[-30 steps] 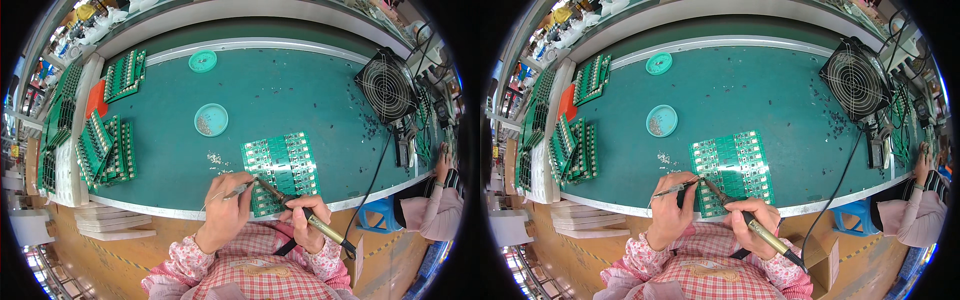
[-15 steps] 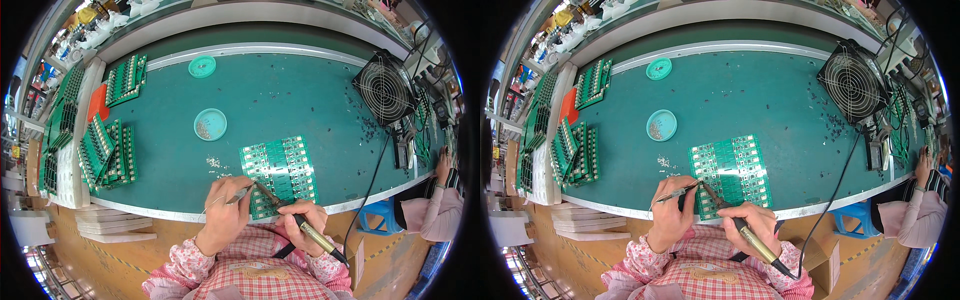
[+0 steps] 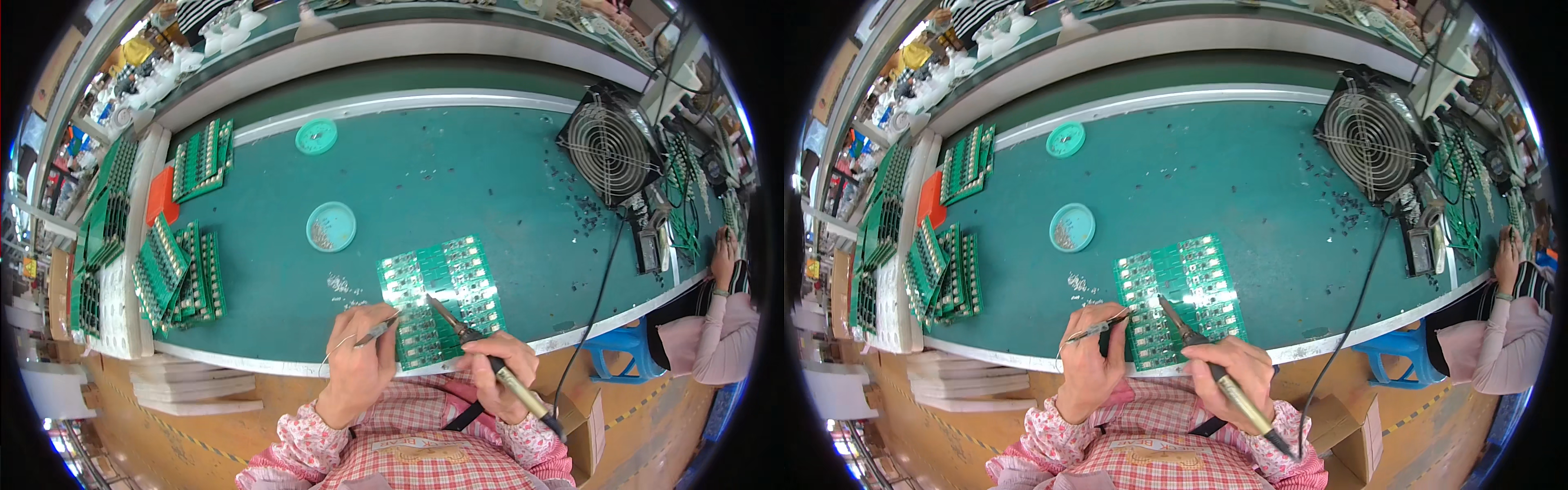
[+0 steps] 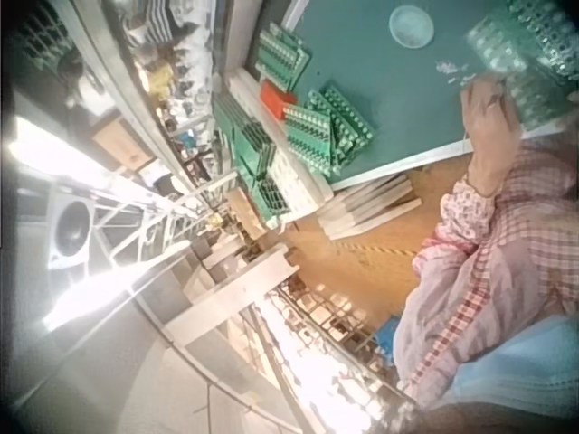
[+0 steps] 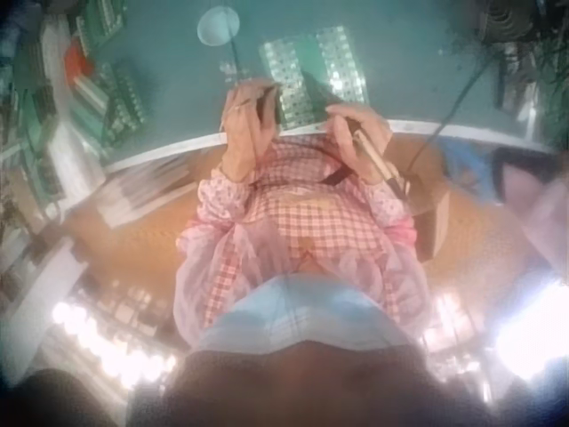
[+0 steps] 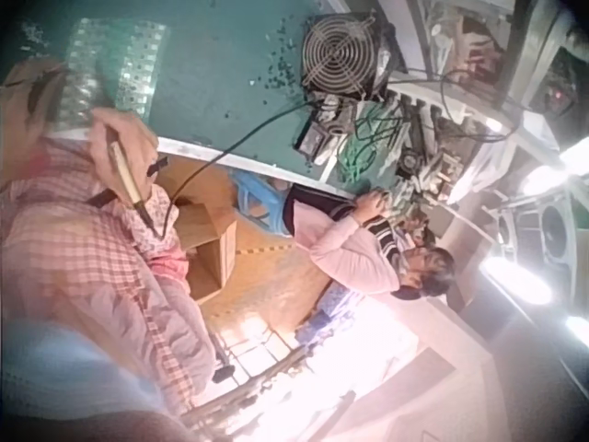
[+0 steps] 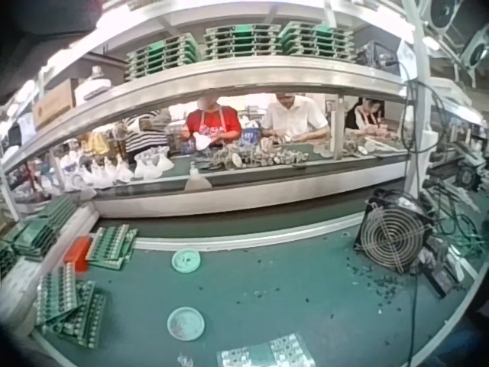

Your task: The person solders electronic components onto a circuit board panel using a soldering iron, sets the board aside, and solders components onto another circuit board panel.

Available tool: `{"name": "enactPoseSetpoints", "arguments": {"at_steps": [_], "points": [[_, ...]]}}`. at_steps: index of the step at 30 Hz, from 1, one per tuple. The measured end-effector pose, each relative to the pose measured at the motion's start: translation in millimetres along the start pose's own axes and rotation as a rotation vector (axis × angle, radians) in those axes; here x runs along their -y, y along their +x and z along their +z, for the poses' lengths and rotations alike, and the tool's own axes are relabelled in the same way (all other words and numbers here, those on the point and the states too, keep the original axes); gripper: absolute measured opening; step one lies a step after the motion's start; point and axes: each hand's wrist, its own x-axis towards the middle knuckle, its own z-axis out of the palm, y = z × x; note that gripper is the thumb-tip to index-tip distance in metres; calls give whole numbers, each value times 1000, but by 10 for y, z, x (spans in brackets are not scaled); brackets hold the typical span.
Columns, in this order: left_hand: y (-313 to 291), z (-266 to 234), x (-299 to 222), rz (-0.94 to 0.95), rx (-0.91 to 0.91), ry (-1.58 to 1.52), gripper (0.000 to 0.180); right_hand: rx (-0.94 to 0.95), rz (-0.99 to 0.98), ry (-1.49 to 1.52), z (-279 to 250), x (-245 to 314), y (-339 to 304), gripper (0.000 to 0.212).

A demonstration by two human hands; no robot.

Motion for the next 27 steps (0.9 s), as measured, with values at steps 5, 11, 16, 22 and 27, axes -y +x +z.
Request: {"name": "enactPoseSetpoints", "arguments": {"at_steps": [5,11,16,22,27], "points": [[12,-20,-56,-40,34,65,14,73,-150,-519,78,5,43,46],[-60,-106,-37,-158,82,109,17,122,-109,-578,196,-11,47,56],[1,-179,-75,-139,-2,83,15,101,-98,-543,198,-21,98,55],[23,-252,-46,146,-88,140,13,-3,-121,-555,288,11,190,54],[35,-320,-61,344,138,185,23,116,-259,-415,276,69,203,37]]}}
